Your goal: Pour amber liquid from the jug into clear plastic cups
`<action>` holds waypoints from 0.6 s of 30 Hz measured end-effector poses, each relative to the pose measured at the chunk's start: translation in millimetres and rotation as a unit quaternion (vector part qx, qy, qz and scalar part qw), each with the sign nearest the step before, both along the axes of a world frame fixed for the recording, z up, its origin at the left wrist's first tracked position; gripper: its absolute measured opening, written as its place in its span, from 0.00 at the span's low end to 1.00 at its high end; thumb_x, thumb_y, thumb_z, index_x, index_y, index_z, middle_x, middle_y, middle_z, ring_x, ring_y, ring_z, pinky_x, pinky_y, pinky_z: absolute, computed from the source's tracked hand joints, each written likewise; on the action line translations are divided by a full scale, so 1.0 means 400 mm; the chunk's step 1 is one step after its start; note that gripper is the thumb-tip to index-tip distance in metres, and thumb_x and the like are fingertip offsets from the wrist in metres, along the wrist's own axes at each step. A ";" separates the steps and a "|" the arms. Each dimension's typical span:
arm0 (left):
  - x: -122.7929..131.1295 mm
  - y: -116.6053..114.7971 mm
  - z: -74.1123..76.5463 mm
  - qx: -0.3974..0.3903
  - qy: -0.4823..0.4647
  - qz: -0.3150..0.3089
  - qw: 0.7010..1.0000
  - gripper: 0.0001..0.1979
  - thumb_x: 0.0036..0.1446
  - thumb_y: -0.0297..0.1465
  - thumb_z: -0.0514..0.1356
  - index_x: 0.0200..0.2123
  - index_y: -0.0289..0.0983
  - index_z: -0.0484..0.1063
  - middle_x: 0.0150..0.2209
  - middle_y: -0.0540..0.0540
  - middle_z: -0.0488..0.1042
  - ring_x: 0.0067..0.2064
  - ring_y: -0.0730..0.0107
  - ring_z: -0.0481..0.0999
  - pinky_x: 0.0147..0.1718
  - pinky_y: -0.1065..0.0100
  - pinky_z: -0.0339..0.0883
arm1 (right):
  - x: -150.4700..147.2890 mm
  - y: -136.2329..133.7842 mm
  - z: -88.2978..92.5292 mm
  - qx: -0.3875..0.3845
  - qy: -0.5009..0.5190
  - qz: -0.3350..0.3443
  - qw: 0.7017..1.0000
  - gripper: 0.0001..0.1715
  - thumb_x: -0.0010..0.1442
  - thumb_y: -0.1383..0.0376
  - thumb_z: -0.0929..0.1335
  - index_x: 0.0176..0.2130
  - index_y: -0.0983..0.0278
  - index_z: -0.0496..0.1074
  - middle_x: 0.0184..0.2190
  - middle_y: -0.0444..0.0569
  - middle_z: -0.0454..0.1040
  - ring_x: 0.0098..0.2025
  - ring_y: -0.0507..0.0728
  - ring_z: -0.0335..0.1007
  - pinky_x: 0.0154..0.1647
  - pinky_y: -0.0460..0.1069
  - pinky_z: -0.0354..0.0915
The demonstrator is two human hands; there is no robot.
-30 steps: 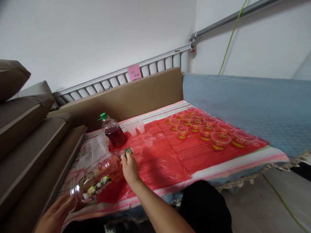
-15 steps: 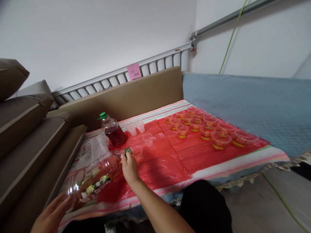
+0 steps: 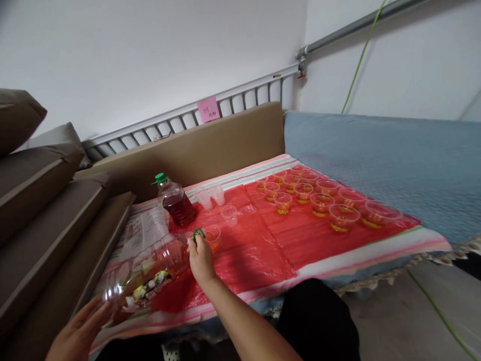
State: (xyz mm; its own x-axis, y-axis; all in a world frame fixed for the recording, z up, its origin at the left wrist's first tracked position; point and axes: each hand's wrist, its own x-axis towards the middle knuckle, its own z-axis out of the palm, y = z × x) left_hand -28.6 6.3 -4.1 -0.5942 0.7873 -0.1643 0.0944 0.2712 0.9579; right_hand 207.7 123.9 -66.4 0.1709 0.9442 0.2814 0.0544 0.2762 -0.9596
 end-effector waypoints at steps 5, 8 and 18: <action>-0.018 0.000 -0.014 0.001 -0.014 -0.004 1.000 0.33 0.31 0.43 0.73 0.43 0.36 0.76 0.46 0.40 0.79 0.55 0.40 0.70 0.58 0.47 0.57 | -0.004 0.002 -0.003 -0.016 -0.001 0.011 1.000 0.14 0.63 0.59 0.57 0.28 0.60 0.62 0.23 0.43 0.69 0.28 0.54 0.68 0.32 0.47 0.62; -0.026 0.001 -0.020 -0.001 -0.027 -0.006 1.000 0.35 0.30 0.44 0.73 0.44 0.37 0.75 0.49 0.40 0.77 0.59 0.43 0.67 0.60 0.51 0.53 | -0.005 0.003 -0.004 -0.017 -0.002 0.010 1.000 0.15 0.63 0.58 0.57 0.28 0.60 0.62 0.23 0.44 0.69 0.28 0.54 0.68 0.32 0.47 0.62; -0.032 -0.001 -0.018 -0.011 -0.023 0.018 1.000 0.37 0.30 0.44 0.73 0.46 0.37 0.73 0.54 0.40 0.74 0.59 0.48 0.67 0.61 0.53 0.54 | -0.009 0.005 -0.001 -0.024 -0.004 0.015 1.000 0.14 0.63 0.58 0.57 0.28 0.60 0.62 0.23 0.43 0.69 0.29 0.54 0.68 0.32 0.47 0.61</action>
